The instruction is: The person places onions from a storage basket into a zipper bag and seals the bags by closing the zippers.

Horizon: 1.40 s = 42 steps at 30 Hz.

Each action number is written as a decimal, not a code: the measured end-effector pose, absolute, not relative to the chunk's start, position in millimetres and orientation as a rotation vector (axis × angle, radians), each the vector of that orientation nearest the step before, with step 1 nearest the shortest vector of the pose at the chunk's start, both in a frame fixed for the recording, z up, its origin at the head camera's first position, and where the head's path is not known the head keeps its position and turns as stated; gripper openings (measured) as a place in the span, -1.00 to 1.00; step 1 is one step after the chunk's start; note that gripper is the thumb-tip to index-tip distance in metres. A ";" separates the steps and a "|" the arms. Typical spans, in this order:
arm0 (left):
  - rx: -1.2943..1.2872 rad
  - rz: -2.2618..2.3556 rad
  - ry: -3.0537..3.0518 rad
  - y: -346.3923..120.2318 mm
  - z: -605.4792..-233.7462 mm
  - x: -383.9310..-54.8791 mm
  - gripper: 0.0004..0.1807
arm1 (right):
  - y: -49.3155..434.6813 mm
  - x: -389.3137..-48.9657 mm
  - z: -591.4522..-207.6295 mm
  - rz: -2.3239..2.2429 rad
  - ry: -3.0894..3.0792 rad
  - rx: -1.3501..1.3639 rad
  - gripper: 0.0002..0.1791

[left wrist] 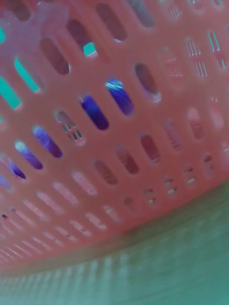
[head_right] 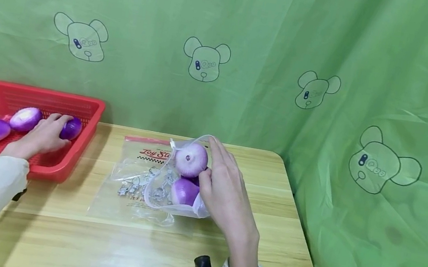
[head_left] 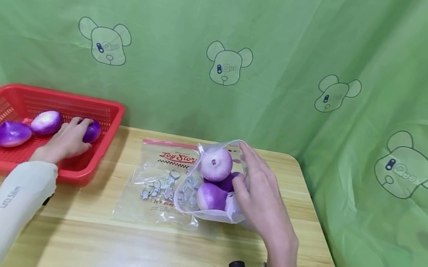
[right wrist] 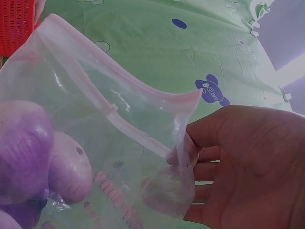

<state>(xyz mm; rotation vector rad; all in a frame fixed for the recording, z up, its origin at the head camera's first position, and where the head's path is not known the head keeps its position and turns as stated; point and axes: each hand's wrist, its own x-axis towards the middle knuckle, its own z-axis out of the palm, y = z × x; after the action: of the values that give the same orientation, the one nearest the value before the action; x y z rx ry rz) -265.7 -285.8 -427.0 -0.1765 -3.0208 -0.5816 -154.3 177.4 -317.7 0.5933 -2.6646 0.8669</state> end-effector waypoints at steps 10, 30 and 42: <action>-0.267 -0.472 -3.027 -277.9 -424.8 -259.8 -0.44 | 177.0 -154.5 -318.0 0.875 -2.671 0.593 -0.28; -0.357 -0.588 -2.800 -285.2 -418.5 -240.4 -0.43 | 176.9 -156.4 -318.4 0.848 -2.680 0.612 -0.29; -0.209 -0.626 -2.739 -280.8 -409.3 -221.7 -0.36 | 174.8 -155.3 -318.4 0.852 -2.677 0.618 -0.30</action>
<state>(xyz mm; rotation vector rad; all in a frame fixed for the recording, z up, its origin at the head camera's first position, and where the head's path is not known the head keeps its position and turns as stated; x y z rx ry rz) -221.7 -280.8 -409.3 -0.2085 -2.7395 -0.6260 -155.3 174.8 -318.4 0.6178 -2.6766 0.8522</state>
